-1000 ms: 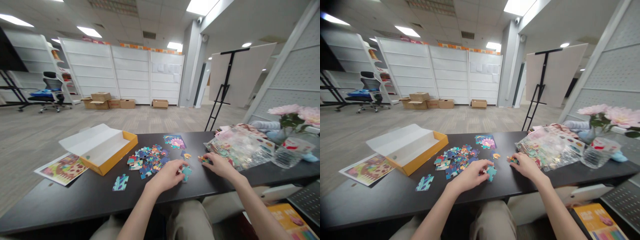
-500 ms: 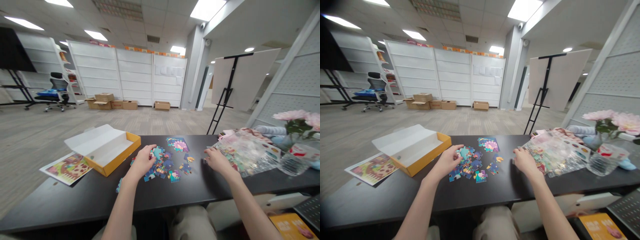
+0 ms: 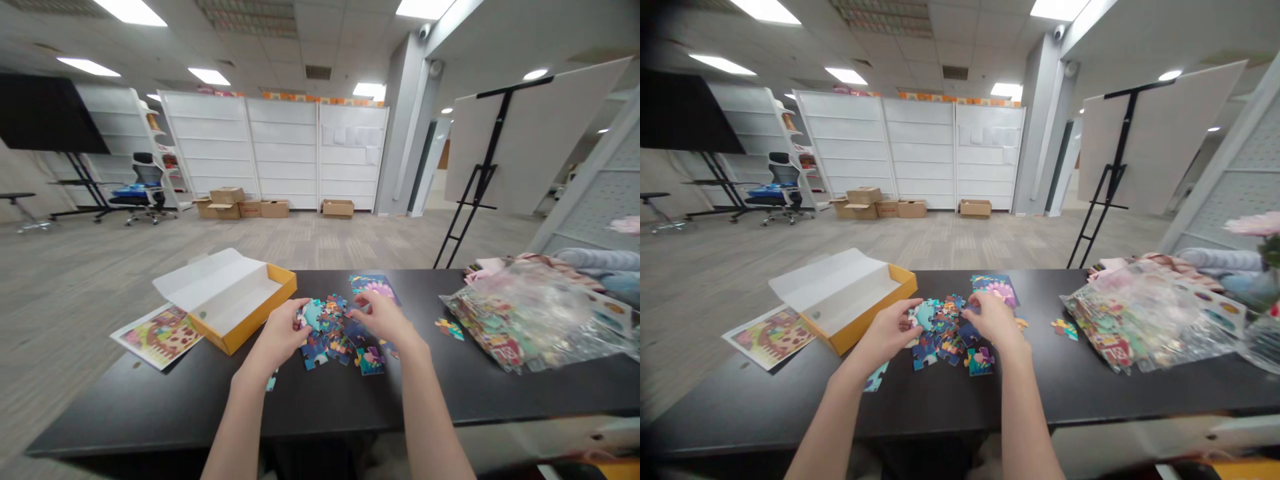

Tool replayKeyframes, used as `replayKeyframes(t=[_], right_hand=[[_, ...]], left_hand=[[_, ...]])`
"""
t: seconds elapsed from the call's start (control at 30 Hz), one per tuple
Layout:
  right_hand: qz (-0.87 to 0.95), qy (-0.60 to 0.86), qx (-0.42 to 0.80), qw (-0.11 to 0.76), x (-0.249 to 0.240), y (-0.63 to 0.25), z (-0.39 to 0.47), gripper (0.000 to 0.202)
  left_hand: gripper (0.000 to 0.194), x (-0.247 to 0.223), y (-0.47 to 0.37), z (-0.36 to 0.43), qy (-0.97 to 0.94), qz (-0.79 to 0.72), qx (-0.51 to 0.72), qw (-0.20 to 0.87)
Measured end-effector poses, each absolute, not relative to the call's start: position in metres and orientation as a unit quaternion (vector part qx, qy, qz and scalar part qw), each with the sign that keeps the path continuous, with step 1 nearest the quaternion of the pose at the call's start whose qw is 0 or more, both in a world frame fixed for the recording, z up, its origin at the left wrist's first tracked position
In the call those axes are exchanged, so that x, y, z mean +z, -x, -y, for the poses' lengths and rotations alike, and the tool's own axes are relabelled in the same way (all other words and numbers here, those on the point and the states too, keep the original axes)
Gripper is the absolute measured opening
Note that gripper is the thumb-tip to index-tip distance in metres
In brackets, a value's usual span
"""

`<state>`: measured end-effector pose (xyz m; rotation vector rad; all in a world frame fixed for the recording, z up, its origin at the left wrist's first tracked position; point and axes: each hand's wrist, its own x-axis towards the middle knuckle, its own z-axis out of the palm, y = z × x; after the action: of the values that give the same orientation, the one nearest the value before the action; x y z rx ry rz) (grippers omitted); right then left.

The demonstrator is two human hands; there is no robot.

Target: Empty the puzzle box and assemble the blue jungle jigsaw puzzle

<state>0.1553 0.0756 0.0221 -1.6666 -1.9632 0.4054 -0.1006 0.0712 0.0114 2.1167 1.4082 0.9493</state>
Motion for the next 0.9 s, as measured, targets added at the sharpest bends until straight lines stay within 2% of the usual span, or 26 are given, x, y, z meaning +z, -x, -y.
replayKeyframes(t=[0.2, 0.37, 0.5, 0.73, 0.9], right_hand=[[0.738, 0.603, 0.196, 0.231, 0.013, -0.158, -0.064, 0.021], [0.763, 0.584, 0.200, 0.193, 0.012, -0.156, -0.065, 0.010], [0.766, 0.585, 0.196, 0.181, 0.008, -0.155, -0.068, 0.007], [0.758, 0.597, 0.192, 0.178, 0.001, -0.161, -0.070, 0.019], [0.766, 0.591, 0.181, 0.179, -0.002, -0.161, -0.071, 0.023]], left_hand=[[0.053, 0.002, 0.125, -0.062, -0.745, -0.542, 0.346, 0.177], [0.042, -0.003, 0.142, -0.054, -0.734, -0.573, 0.340, 0.132], [0.039, -0.002, 0.148, -0.049, -0.736, -0.597, 0.300, 0.107], [0.037, 0.011, 0.143, -0.035, -0.730, -0.658, 0.182, 0.038], [0.035, 0.017, 0.138, -0.030, -0.731, -0.655, 0.190, 0.023]])
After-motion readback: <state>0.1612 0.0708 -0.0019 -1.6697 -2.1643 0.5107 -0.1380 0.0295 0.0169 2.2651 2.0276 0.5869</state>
